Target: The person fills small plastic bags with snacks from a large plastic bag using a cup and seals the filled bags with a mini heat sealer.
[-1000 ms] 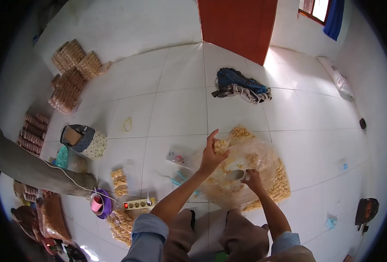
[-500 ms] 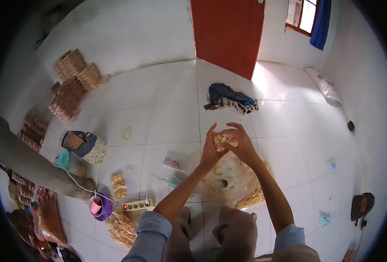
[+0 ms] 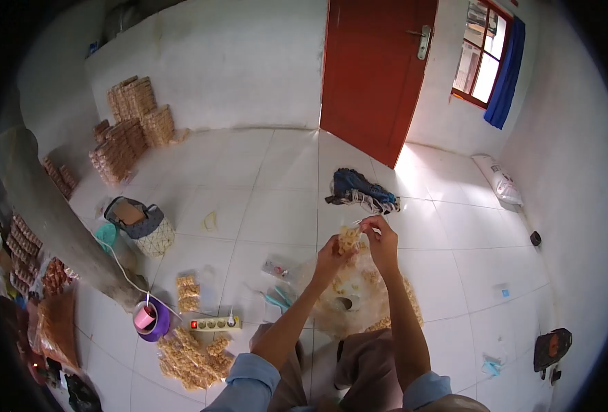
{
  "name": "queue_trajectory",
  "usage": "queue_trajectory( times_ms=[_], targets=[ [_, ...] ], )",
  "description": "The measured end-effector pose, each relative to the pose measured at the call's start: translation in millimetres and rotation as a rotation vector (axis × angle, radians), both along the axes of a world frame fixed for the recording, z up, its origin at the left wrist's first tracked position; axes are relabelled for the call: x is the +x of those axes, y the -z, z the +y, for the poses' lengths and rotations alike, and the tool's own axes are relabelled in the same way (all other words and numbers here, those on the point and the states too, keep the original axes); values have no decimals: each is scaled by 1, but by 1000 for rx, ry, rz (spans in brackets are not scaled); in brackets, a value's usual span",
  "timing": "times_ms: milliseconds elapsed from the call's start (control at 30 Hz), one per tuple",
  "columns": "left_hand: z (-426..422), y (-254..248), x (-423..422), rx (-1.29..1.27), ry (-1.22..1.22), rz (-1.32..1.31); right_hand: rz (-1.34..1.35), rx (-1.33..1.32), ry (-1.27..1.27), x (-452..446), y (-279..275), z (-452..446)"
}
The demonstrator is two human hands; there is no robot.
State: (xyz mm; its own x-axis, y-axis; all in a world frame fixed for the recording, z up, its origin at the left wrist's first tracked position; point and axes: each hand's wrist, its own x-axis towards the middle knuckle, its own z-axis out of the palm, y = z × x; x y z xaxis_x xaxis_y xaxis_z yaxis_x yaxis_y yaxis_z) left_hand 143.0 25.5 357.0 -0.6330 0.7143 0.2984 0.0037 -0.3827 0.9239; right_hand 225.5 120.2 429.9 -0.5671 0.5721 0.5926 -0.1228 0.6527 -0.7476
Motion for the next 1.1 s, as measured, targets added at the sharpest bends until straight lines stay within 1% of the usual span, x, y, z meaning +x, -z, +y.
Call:
queue_trajectory(
  times_ms=[67, 100, 133, 167, 200, 233, 267, 300, 367, 433, 500, 533, 567, 600, 667, 733, 767, 833, 900, 967, 1033, 1067, 1100],
  targets=[
    [-8, -2, -1, -38, 26, -54, 202, -317, -96, 4, 2, -12],
    [-8, -5, -6, -63, 58, -88, 202, -319, -99, 4, 0, -17],
    [-7, -3, -8, -64, 58, -85, 263, -424, -177, 5, 0, -23],
    [-7, -1, -9, -76, 41, -2, 325, -531, -253, 5, 2, -25],
    [-7, -3, -10, -91, 24, 82, 328, -537, -252, 4, 9, -19],
    [-6, -3, -9, -104, 24, 81, 235, -530, -230, 2, 21, -13],
    [-7, -2, -7, -69, 83, 29, 143, -526, -209, 1, 32, -7],
    [-7, -1, -7, -38, 141, -24, 143, -545, -208, -1, 34, -5],
    [1, 13, -14, -68, 163, -37, 81, -420, -82, -4, 40, 3],
    [7, 19, -13, -87, 194, -63, 87, -440, -44, -2, 41, 4],
    [9, 21, -18, -167, 154, 20, 99, -445, -17, -4, 38, 7],
    [9, 20, -19, -180, 160, 11, 73, -400, 14, -3, 38, 7],
    [10, 20, -20, -250, 148, 54, 44, -355, 45, -1, 39, 7],
    [10, 19, -20, -317, 138, 99, 33, -366, 52, 0, 40, 7],
    [13, 15, -16, -351, 173, 77, 43, -324, 77, 1, 41, 11],
    [16, 18, -10, -195, 212, -17, 28, -327, 101, 4, 40, 11],
    [15, 18, -10, -198, 214, -20, 26, -320, 117, 4, 38, 12],
    [15, 18, -12, -262, 269, 63, 28, -307, 121, 5, 36, 14],
    [17, 17, -11, -219, 270, 96, 26, -298, 127, 8, 35, 15],
    [16, 15, -7, -182, 273, 115, -7, -153, 167, 12, 32, 15],
    [15, 6, -3, -148, 258, -114, -24, -166, 144, 14, 32, 14],
    [14, 3, -2, -152, 258, -119, -26, -173, 119, 15, 32, 13],
    [14, 1, -2, -84, 240, -117, -28, -176, 118, 15, 35, 12]
  ],
)
